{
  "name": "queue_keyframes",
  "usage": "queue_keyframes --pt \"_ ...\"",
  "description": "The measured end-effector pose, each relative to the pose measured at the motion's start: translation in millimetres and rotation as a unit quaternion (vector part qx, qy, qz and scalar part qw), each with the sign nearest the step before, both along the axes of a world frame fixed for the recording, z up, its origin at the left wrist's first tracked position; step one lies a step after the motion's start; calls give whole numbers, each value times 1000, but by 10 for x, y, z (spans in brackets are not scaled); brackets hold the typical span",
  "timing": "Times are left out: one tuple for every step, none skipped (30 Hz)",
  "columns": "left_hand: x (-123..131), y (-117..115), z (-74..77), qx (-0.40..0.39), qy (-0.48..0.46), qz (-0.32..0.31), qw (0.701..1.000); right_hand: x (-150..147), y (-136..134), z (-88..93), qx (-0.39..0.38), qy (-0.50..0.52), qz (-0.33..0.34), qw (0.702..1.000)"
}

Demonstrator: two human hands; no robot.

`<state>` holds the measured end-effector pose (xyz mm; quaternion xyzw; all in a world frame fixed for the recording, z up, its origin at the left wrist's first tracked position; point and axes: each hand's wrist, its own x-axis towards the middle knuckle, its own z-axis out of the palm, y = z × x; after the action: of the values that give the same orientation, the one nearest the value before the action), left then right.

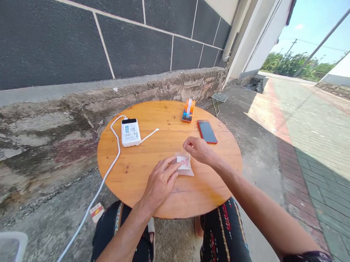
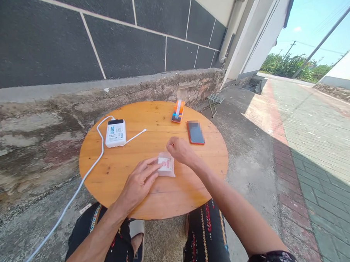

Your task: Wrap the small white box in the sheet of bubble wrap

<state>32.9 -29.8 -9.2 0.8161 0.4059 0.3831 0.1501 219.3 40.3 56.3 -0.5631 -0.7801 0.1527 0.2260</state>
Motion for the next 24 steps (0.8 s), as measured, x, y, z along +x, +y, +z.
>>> queue_keyframes --pt "1 2 -8 9 -4 1 1000 -3 29 16 -2 -9 -9 1000" --pt "1 3 -15 18 -9 1 1000 -3 58 31 -3 -15 -16 1000" --pt "1 2 -21 26 -13 0 1000 -1 87 45 -4 -19 -21 1000" --pt "0 -1 -26 32 -17 0 999 1 114 58 -6 -21 -24 999" --pt "-1 -5 -29 37 -22 3 999 1 138 70 -10 -24 -26 999" --pt "-1 -11 -29 39 -26 6 999 0 158 80 -14 -26 -28 999" --pt "-2 -17 -27 41 -30 9 999 -6 175 91 -19 -28 -29 999" --pt "-2 -24 -21 41 -32 10 999 -15 187 102 -22 -28 -31 999" --pt "-2 -31 -13 41 -32 11 999 -29 197 114 -24 -27 -35 999" --pt "-1 -38 -3 42 -31 11 999 -46 204 127 -24 -26 -39 999" --pt "0 -44 8 43 -27 10 999 -66 210 141 -22 -24 -46 998" --pt "2 -50 21 46 -23 8 999 -87 215 158 -18 -22 -54 998" --pt "3 -55 33 48 -20 6 999 -107 220 175 -12 -21 -63 998" --pt "5 -60 45 51 -18 4 999 -125 225 195 -5 -20 -71 997" --pt "6 -65 55 52 -19 0 998 -139 231 215 2 -20 -78 997" --pt "7 -70 64 53 -21 -4 998 -148 237 237 9 -21 -83 996" --pt "7 -75 71 52 -26 -8 998 -153 243 258 14 -22 -86 996" --pt "7 -79 76 51 -32 -14 998 -154 251 278 18 -22 -88 996" --pt "6 -83 78 50 -39 -21 998 -150 260 297 22 -25 -91 995" --pt "4 -85 78 48 -45 -27 997 -144 272 312 24 -32 -94 995" --pt "1 -87 75 46 -49 -33 997 -137 288 323 26 -41 -98 994" --pt "-2 -88 71 45 -53 -37 997 -129 307 330 26 -51 -103 993" --pt "-5 -88 66 44 -56 -40 997 -121 331 330 25 -62 -108 992" --pt "-8 -89 61 45 -60 -41 996 -112 360 326 21 -71 -112 991"
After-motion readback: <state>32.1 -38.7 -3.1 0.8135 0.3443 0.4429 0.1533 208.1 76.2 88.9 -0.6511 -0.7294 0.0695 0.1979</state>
